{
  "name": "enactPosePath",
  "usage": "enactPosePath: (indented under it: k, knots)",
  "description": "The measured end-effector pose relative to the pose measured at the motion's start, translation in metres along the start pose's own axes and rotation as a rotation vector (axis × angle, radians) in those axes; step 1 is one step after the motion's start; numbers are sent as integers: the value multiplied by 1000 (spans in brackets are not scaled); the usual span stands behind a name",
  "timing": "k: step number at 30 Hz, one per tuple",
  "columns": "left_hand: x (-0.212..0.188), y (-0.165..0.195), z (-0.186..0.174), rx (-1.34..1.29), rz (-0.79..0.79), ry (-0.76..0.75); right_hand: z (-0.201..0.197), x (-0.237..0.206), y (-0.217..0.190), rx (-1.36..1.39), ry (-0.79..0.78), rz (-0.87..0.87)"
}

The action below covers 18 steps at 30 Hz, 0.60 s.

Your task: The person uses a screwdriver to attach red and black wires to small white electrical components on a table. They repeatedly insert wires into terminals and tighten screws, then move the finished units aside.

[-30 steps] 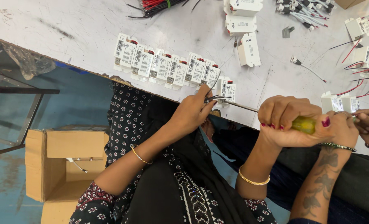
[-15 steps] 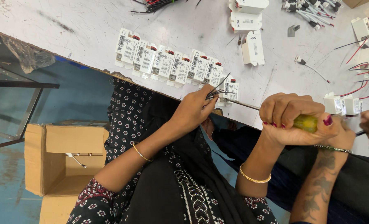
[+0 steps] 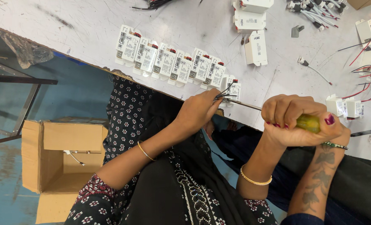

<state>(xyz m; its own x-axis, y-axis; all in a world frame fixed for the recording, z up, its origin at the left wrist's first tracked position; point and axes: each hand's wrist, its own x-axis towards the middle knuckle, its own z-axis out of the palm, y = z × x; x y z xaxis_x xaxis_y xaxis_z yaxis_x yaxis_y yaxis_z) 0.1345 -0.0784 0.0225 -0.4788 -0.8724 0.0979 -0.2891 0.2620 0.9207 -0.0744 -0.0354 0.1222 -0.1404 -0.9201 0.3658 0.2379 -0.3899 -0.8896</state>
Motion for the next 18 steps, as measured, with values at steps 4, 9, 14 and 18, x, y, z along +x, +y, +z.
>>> enactPosePath:
  k: [4,9,14,18]
  knots:
    - [-2,-1,9,106,9,-2,-3,0,2,17,-25,-3]
    - [-5,5,23,140,-39,-23,-3,-1,-2,-19,104,53]
    - [-7,9,18,22,-97,8,8,-11,-3,-17,34,3]
    - [-15,13,-4,-225,-100,43,17,-16,-5,-9,-8,-43]
